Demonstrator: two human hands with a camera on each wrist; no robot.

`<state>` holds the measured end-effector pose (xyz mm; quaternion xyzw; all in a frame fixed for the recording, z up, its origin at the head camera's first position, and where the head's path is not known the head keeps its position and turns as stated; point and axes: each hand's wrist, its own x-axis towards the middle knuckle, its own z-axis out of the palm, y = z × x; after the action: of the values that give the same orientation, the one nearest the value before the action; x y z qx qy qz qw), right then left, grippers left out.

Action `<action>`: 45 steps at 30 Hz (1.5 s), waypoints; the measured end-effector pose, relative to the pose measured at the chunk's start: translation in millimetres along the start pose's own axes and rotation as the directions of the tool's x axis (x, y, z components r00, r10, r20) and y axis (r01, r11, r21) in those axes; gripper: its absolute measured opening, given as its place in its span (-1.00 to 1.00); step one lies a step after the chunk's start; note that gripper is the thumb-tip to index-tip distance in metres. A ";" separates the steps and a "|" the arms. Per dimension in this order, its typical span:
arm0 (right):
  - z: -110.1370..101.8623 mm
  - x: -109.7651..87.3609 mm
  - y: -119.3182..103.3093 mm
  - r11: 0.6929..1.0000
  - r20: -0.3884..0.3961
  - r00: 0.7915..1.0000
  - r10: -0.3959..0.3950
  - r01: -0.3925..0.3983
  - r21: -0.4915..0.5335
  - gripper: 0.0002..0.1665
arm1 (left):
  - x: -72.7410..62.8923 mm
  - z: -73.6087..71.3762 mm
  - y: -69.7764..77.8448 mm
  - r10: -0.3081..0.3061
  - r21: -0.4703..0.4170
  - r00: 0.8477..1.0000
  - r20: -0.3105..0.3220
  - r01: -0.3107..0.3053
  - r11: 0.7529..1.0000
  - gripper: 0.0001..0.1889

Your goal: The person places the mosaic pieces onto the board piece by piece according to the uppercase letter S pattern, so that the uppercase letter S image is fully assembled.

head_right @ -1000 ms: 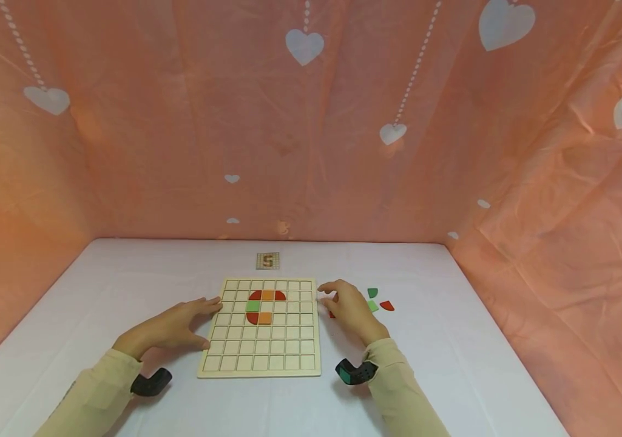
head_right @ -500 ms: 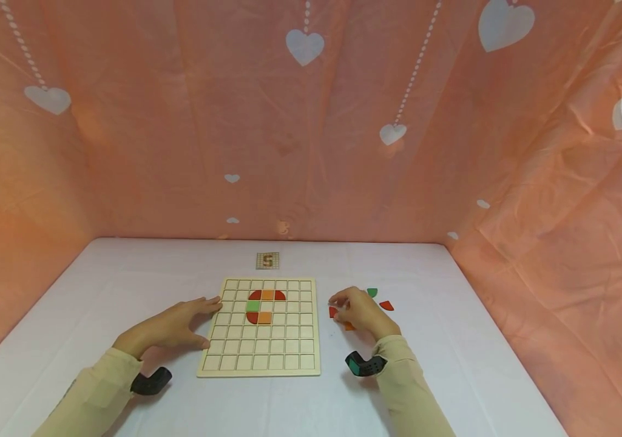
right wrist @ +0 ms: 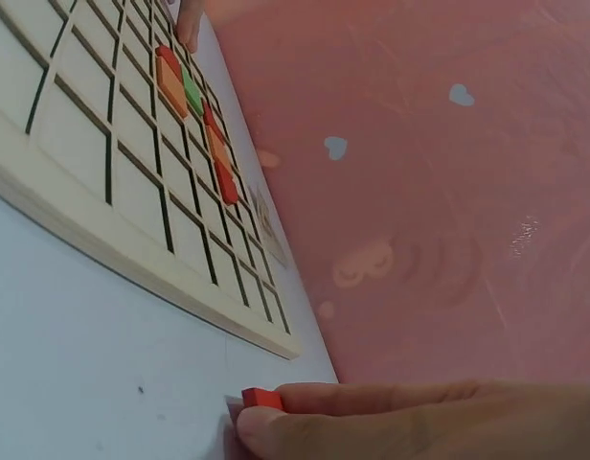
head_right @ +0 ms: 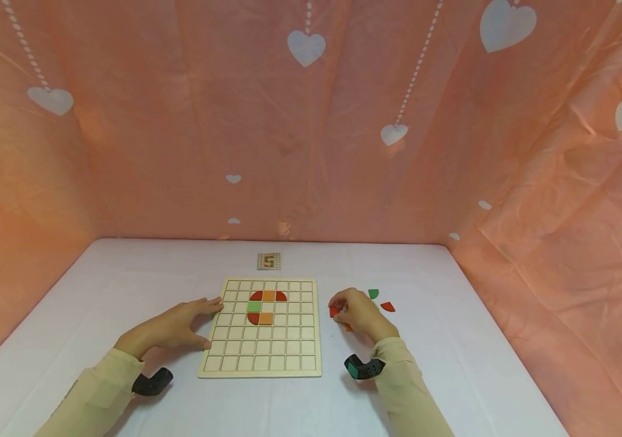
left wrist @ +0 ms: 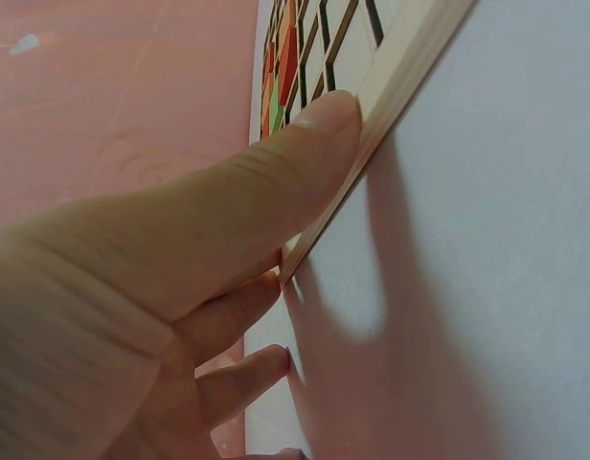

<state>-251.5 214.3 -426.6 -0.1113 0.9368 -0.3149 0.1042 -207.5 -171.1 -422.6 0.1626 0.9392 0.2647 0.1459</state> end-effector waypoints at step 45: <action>66.6 -5.2 -62.6 0.976 -0.133 0.967 -0.217 0.219 0.001 -0.68 | -1.1 -0.1 1.3 -0.004 0.007 1.000 -0.003 0.004 1.000 -0.10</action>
<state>-219.9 129.4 -439.5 -0.1916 0.9213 -0.3383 0.0078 -206.2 -170.6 -421.6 0.1610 0.9407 0.2612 0.1444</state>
